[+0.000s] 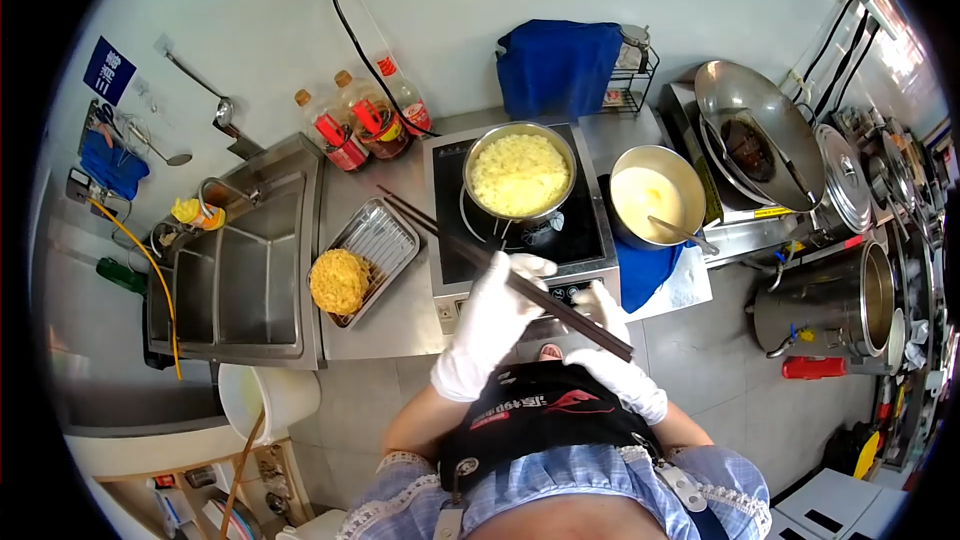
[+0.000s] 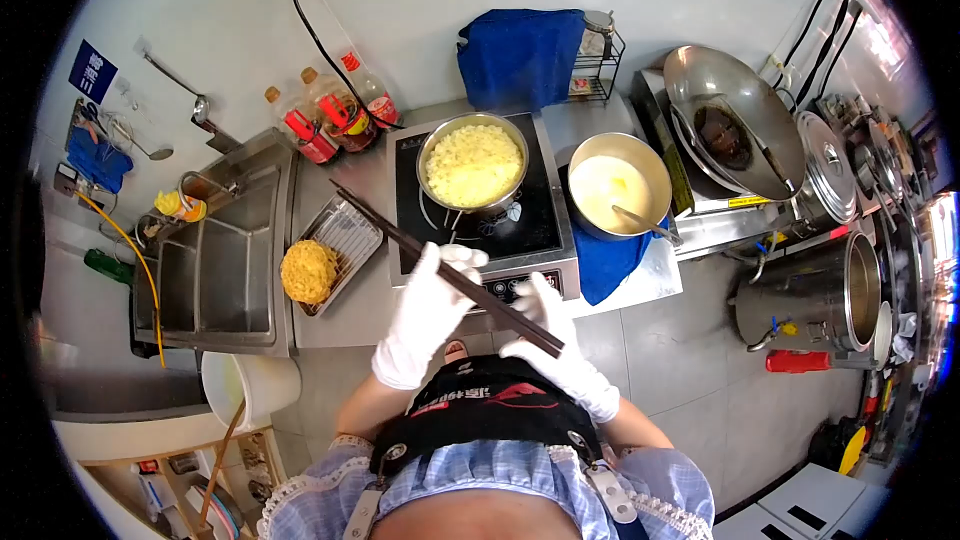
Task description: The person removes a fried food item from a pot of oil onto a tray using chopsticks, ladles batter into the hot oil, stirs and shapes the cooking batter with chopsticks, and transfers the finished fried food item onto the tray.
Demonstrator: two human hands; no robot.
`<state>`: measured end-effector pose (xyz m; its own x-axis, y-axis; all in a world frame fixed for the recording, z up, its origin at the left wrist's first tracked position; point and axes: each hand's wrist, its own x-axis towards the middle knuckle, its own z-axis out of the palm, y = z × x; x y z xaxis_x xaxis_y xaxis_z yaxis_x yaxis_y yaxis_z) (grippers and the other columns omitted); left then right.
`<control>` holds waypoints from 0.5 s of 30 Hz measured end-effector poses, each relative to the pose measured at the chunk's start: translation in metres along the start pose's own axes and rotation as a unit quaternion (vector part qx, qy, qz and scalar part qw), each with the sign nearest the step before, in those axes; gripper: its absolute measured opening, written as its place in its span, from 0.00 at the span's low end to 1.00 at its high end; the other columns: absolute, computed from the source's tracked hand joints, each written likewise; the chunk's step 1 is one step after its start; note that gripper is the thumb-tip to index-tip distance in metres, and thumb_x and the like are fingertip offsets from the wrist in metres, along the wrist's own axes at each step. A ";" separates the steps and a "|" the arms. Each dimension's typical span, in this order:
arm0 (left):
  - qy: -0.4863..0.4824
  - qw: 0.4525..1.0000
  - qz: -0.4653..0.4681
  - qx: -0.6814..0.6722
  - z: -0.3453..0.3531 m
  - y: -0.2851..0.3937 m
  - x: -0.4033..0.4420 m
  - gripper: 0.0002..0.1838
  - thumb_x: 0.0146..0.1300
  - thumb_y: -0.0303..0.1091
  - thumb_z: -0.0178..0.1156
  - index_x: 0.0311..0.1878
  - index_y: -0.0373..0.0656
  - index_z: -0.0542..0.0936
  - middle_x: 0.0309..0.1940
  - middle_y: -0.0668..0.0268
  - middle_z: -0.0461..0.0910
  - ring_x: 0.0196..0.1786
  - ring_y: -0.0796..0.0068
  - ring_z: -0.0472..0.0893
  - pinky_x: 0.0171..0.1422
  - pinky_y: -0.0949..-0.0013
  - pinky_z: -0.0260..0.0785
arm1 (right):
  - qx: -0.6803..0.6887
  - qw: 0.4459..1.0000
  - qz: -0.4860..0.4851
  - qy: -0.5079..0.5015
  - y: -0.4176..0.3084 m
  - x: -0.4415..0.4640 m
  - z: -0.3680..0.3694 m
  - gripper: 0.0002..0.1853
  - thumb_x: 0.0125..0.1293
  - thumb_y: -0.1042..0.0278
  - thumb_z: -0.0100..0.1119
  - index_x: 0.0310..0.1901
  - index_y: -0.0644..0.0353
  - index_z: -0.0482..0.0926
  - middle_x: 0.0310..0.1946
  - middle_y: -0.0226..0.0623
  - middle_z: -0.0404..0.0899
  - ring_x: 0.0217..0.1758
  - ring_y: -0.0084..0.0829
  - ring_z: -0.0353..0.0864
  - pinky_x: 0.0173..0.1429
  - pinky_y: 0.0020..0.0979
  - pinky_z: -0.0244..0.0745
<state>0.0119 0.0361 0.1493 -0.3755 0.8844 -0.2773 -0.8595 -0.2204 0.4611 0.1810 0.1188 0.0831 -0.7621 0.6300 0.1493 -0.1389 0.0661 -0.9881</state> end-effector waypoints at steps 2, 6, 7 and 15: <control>-0.056 0.987 0.019 0.147 0.010 -0.016 0.007 0.24 0.72 0.45 0.39 0.52 0.33 0.73 0.51 0.59 0.74 0.47 0.73 0.72 0.59 0.69 0.64 | 0.009 0.996 -0.085 -0.026 -0.009 0.012 0.007 0.58 0.39 0.49 0.76 0.67 0.62 0.50 0.59 0.46 0.60 0.62 0.38 0.62 0.57 0.36 0.67; -0.082 0.980 0.054 0.174 0.020 -0.035 0.008 0.24 0.73 0.41 0.39 0.63 0.33 0.64 0.56 0.61 0.71 0.60 0.74 0.68 0.67 0.69 0.56 | -0.057 0.972 -0.216 0.073 -0.044 0.036 0.015 0.11 0.65 0.66 0.53 0.43 0.64 0.78 0.45 0.46 0.74 0.47 0.37 0.76 0.51 0.33 0.72; -0.082 0.980 0.052 0.175 0.021 -0.033 0.007 0.24 0.73 0.41 0.39 0.63 0.33 0.64 0.56 0.61 0.71 0.60 0.74 0.68 0.67 0.69 0.56 | -0.036 0.978 -0.189 0.079 -0.046 0.035 0.015 0.10 0.65 0.69 0.52 0.41 0.65 0.78 0.42 0.45 0.76 0.47 0.37 0.76 0.51 0.33 0.72; 0.170 0.707 0.272 0.631 -0.068 0.006 -0.005 0.16 0.64 0.30 0.54 0.55 0.40 0.72 0.47 0.64 0.76 0.48 0.72 0.76 0.51 0.71 0.68 | 0.235 0.946 -0.058 0.217 -0.070 0.048 -0.028 0.12 0.67 0.71 0.47 0.49 0.67 0.72 0.50 0.44 0.73 0.54 0.38 0.74 0.62 0.38 0.69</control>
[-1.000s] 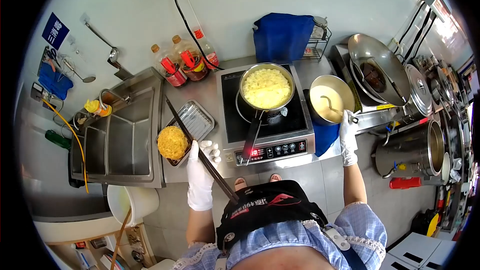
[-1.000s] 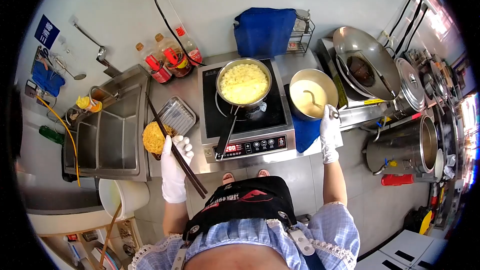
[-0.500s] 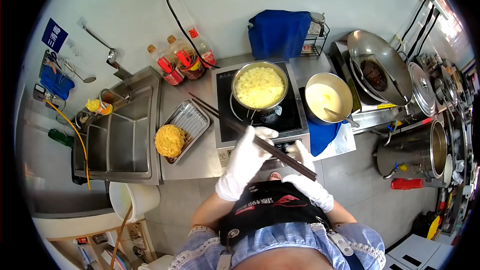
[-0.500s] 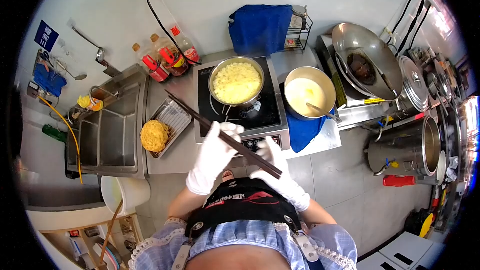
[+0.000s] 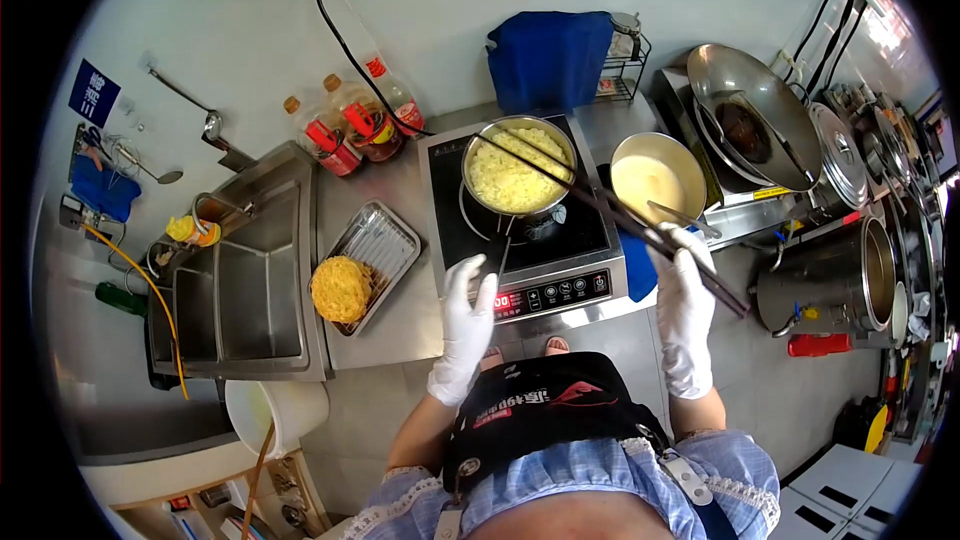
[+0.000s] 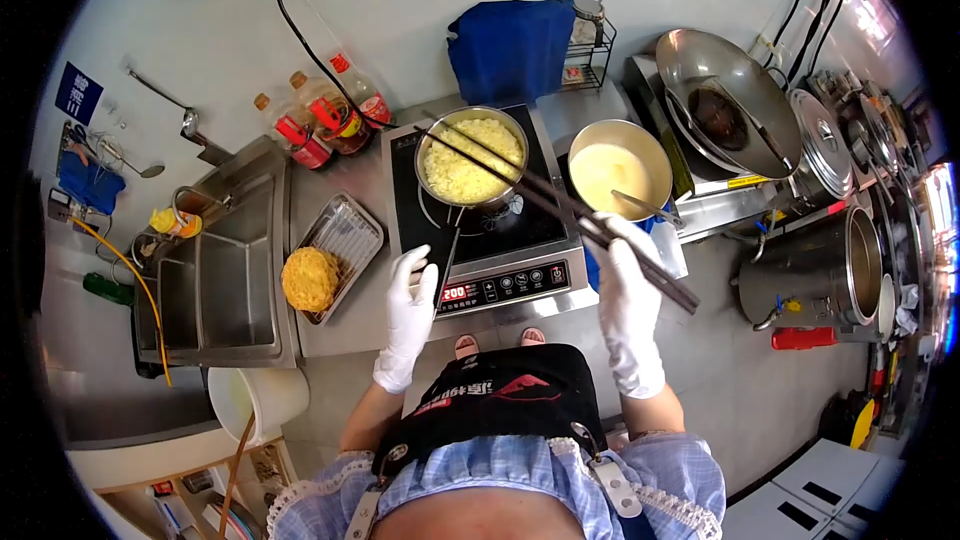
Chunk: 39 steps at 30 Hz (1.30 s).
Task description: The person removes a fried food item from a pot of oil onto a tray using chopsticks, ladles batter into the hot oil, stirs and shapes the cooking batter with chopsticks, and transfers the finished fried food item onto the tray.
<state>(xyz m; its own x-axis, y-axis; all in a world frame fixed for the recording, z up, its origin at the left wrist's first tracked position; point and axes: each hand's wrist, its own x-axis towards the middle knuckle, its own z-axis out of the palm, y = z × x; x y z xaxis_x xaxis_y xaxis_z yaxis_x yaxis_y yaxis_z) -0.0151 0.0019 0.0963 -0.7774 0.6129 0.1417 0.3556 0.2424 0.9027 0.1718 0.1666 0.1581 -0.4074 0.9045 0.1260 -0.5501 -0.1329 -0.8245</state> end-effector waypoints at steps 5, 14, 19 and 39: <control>-0.181 0.909 -0.289 -0.241 -0.010 -0.047 -0.003 0.23 0.68 0.44 0.50 0.61 0.41 0.66 0.41 0.59 0.79 0.34 0.74 0.80 0.35 0.76 0.72 | 0.004 0.996 -0.052 0.068 0.007 0.013 -0.010 0.14 0.66 0.66 0.52 0.46 0.69 0.73 0.47 0.45 0.74 0.54 0.38 0.74 0.61 0.41 0.70; -0.237 0.858 -0.287 -0.353 -0.008 -0.046 -0.006 0.09 0.70 0.35 0.46 0.44 0.40 0.72 0.22 0.73 0.69 0.15 0.86 0.63 0.16 0.83 0.53 | -0.389 0.904 -0.173 0.038 0.032 0.018 -0.005 0.15 0.68 0.64 0.48 0.48 0.67 0.74 0.48 0.42 0.75 0.54 0.33 0.73 0.62 0.34 0.65; -0.248 0.854 -0.290 -0.355 -0.013 -0.047 -0.011 0.09 0.70 0.35 0.47 0.46 0.40 0.71 0.22 0.72 0.69 0.15 0.86 0.63 0.16 0.83 0.51 | -0.461 0.859 -0.221 -0.002 0.028 0.011 0.003 0.10 0.63 0.74 0.52 0.45 0.67 0.78 0.45 0.39 0.78 0.53 0.32 0.73 0.62 0.32 0.64; -0.115 0.864 -0.277 -0.405 -0.051 -0.104 -0.019 0.20 0.68 0.42 0.48 0.53 0.34 0.72 0.36 0.60 0.79 0.33 0.75 0.79 0.36 0.78 0.72 | -0.514 0.813 -0.254 -0.101 0.054 0.001 0.021 0.12 0.53 0.83 0.60 0.40 0.64 0.81 0.42 0.44 0.80 0.44 0.36 0.81 0.50 0.27 0.75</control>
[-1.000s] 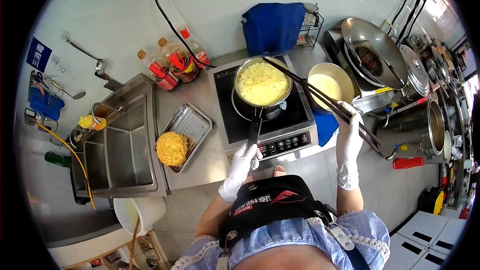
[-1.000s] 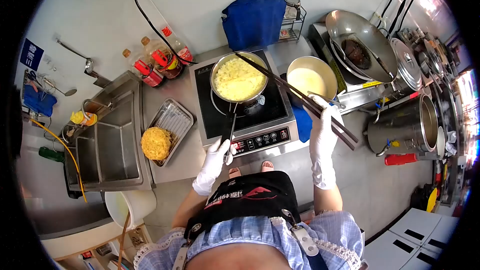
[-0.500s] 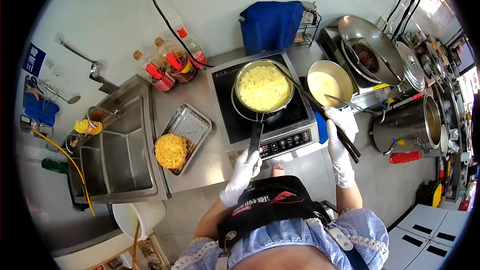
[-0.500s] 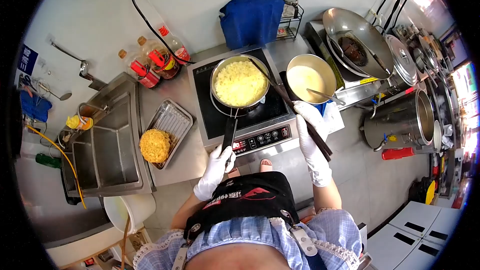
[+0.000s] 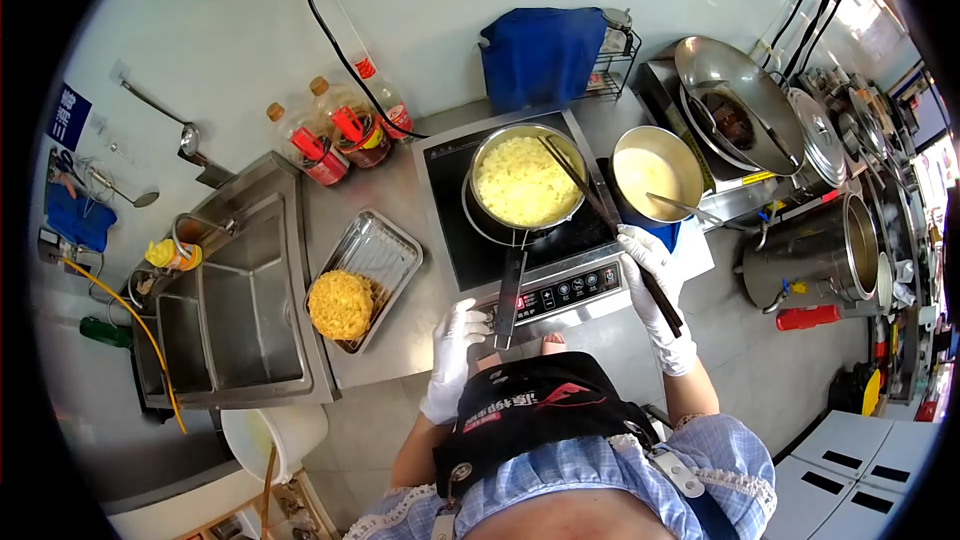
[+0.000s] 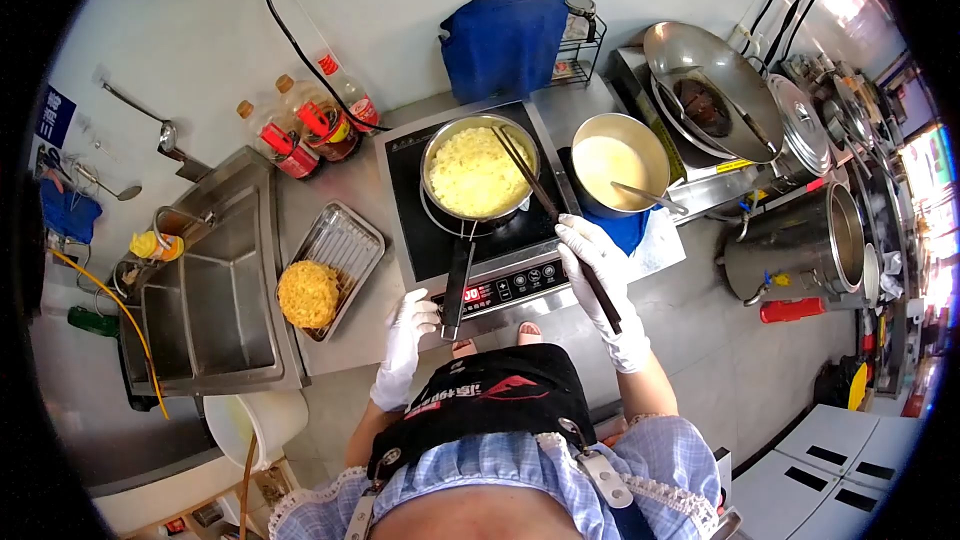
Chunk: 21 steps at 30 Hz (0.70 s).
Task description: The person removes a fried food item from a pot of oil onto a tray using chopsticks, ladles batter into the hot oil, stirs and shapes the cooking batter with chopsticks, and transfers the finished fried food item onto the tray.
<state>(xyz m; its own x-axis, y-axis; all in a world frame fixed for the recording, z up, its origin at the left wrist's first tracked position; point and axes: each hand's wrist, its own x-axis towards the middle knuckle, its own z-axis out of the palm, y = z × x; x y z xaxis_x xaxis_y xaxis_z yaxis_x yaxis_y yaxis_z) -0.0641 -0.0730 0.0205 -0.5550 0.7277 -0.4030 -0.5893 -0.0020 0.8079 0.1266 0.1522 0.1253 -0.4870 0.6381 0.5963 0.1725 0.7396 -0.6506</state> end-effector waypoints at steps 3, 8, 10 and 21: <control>0.059 0.998 -0.005 0.028 -0.007 0.000 -0.004 0.19 0.68 0.41 0.49 0.52 0.34 0.73 0.35 0.60 0.79 0.32 0.76 0.78 0.35 0.77 0.70 | -0.006 1.000 -0.016 -0.016 -0.001 0.001 0.000 0.13 0.52 0.83 0.60 0.42 0.62 0.80 0.42 0.44 0.80 0.44 0.38 0.81 0.50 0.28 0.75; 0.093 0.995 -0.009 0.028 -0.012 0.003 -0.007 0.19 0.68 0.43 0.49 0.51 0.36 0.74 0.32 0.63 0.77 0.31 0.77 0.77 0.35 0.77 0.69 | 0.001 1.000 -0.005 -0.029 0.000 -0.004 0.002 0.14 0.52 0.82 0.61 0.42 0.61 0.80 0.42 0.44 0.80 0.44 0.38 0.81 0.50 0.28 0.75; 0.103 0.994 -0.008 0.034 -0.011 0.005 -0.006 0.19 0.68 0.43 0.49 0.50 0.36 0.74 0.32 0.63 0.77 0.31 0.77 0.77 0.35 0.77 0.68 | 0.000 1.000 -0.007 -0.027 0.000 -0.005 0.001 0.13 0.52 0.82 0.61 0.42 0.61 0.80 0.42 0.44 0.80 0.44 0.38 0.81 0.50 0.28 0.75; 0.115 0.993 0.001 0.032 -0.002 0.014 -0.004 0.18 0.68 0.42 0.49 0.49 0.36 0.75 0.31 0.65 0.77 0.30 0.79 0.76 0.33 0.78 0.67 | 0.005 0.999 0.023 -0.033 0.003 -0.008 0.001 0.12 0.53 0.82 0.60 0.41 0.62 0.80 0.43 0.44 0.80 0.44 0.37 0.81 0.50 0.28 0.75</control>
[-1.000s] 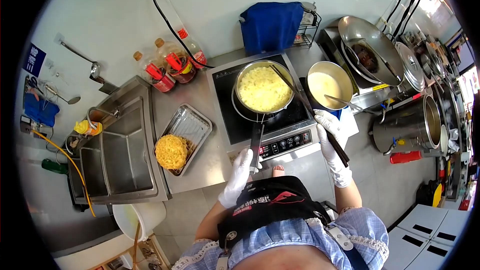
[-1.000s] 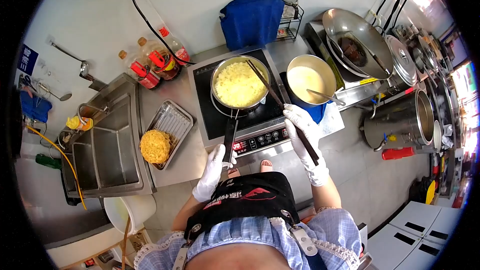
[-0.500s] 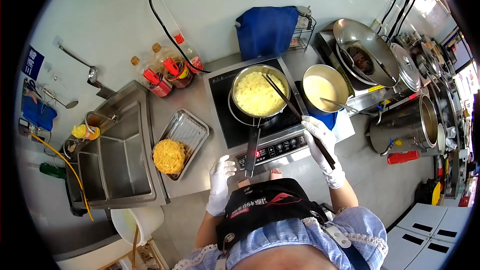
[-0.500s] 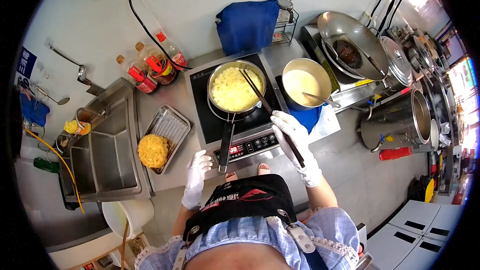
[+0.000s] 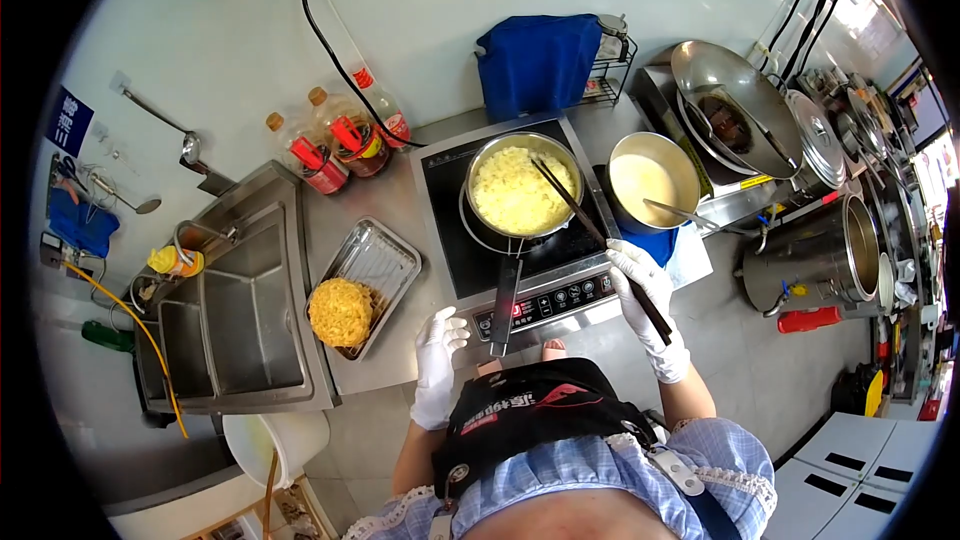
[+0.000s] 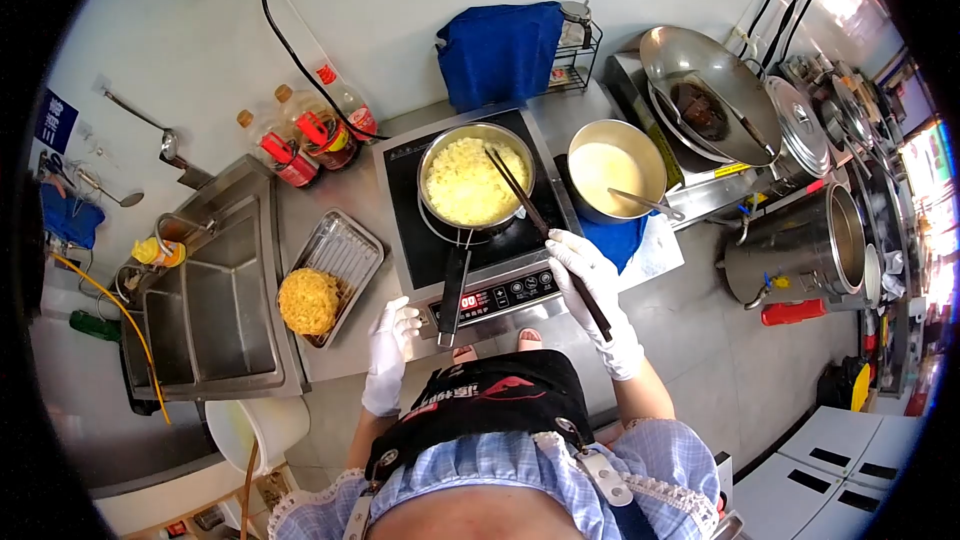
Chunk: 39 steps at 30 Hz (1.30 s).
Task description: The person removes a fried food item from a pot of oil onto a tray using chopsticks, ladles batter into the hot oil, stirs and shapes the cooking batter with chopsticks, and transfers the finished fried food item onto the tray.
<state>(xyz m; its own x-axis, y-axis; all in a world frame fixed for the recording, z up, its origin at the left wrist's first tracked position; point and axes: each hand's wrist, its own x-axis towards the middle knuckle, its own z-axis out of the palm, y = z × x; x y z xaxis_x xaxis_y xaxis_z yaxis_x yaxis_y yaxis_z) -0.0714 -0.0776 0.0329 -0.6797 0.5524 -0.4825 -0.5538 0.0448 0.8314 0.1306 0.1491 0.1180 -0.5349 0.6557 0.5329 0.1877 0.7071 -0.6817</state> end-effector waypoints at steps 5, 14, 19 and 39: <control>-0.005 1.000 0.010 0.001 0.001 0.000 0.000 0.18 0.69 0.42 0.47 0.49 0.36 0.74 0.31 0.64 0.77 0.30 0.79 0.76 0.34 0.78 0.67 | 0.005 1.000 -0.002 -0.004 0.000 0.001 -0.001 0.12 0.53 0.82 0.60 0.42 0.62 0.80 0.43 0.44 0.80 0.44 0.37 0.81 0.51 0.28 0.75; 0.005 1.000 0.015 -0.010 -0.006 -0.005 0.002 0.19 0.69 0.42 0.48 0.49 0.35 0.74 0.32 0.63 0.78 0.31 0.77 0.77 0.34 0.77 0.68 | 0.035 0.998 -0.041 0.023 -0.003 0.010 -0.006 0.10 0.55 0.83 0.57 0.39 0.66 0.80 0.41 0.45 0.80 0.43 0.34 0.81 0.51 0.27 0.74; 0.011 1.000 0.018 -0.008 -0.008 -0.007 0.002 0.18 0.69 0.42 0.48 0.49 0.35 0.74 0.33 0.62 0.78 0.31 0.77 0.77 0.34 0.77 0.69 | 0.027 0.999 -0.046 -0.011 0.000 0.020 0.005 0.14 0.51 0.82 0.62 0.41 0.61 0.81 0.43 0.43 0.80 0.44 0.38 0.81 0.50 0.28 0.75; 0.024 1.000 0.009 -0.017 -0.001 -0.008 0.000 0.17 0.69 0.41 0.47 0.49 0.36 0.75 0.32 0.63 0.78 0.31 0.78 0.77 0.35 0.77 0.69 | 0.068 0.997 -0.042 0.000 0.006 0.021 0.002 0.12 0.53 0.82 0.60 0.40 0.63 0.80 0.42 0.44 0.80 0.45 0.37 0.81 0.51 0.29 0.75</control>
<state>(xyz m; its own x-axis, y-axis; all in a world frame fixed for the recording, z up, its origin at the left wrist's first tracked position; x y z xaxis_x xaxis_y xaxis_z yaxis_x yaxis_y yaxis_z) -0.0677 -0.0791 0.0260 -0.7107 0.5131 -0.4813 -0.5574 0.0067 0.8302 0.1193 0.1668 0.1238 -0.5447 0.5949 0.5911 0.0287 0.7176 -0.6958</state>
